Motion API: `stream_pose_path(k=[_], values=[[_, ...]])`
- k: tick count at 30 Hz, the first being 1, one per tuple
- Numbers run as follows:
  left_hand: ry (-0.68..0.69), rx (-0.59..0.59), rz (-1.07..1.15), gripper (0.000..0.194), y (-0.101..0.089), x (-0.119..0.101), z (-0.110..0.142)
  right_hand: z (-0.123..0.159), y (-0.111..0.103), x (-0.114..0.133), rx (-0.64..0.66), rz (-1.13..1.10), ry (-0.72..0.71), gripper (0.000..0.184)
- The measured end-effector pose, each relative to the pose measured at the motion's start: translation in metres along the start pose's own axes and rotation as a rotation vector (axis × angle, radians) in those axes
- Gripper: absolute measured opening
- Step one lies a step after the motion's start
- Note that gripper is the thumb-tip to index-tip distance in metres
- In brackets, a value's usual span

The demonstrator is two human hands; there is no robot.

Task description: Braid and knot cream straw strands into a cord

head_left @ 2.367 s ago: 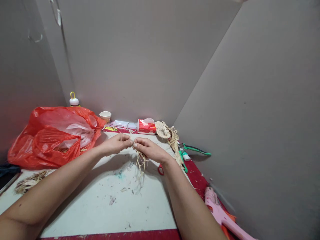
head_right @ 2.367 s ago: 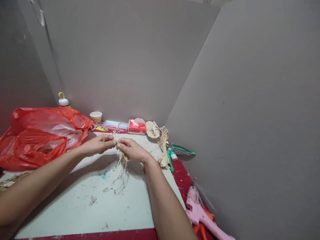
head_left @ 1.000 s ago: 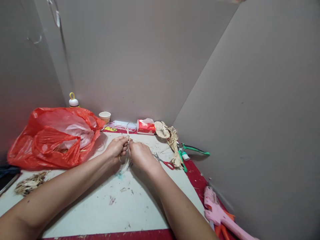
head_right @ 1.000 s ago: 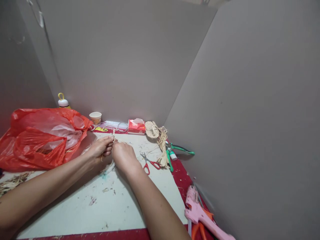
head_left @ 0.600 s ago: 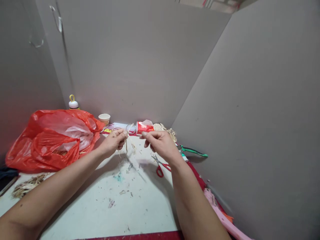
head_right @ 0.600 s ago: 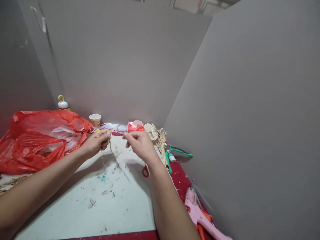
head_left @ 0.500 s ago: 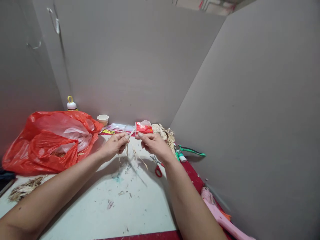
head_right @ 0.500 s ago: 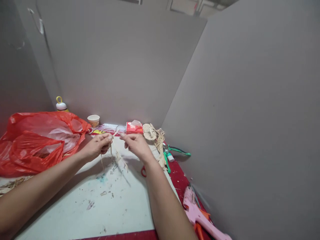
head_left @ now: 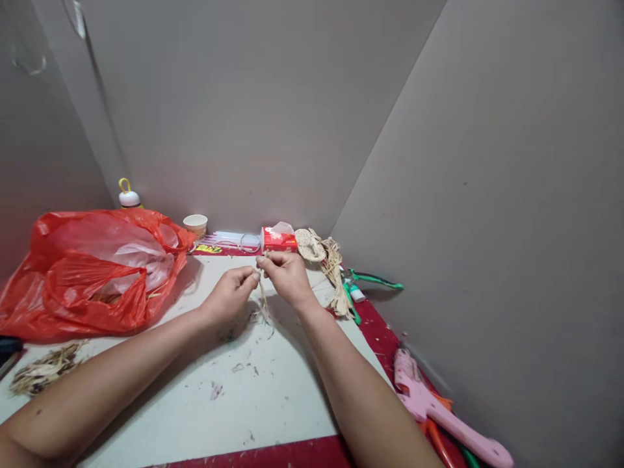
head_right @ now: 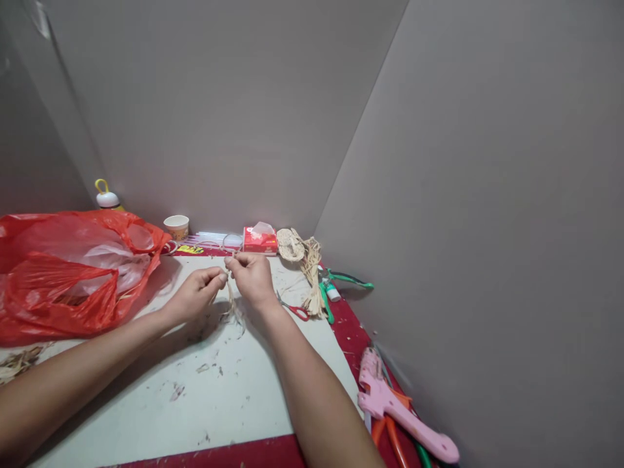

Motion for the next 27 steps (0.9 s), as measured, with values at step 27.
stream_pose_path(k=[27], values=[[-0.241, 0.051, 0.273, 0.037, 0.024, 0.031, 0.011, -0.004, -0.004, -0.03, 0.117, -0.046, 0.42, 0.022]])
Point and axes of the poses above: each hand's wrist, its own z-axis away from the middle knuckle, its own y-axis out of the palm, x = y × z, the point moved 1 cm from there along -z, towards the middle knuckle, and after that the axes turned 4 degrees about -z, right-handed, at the moved point
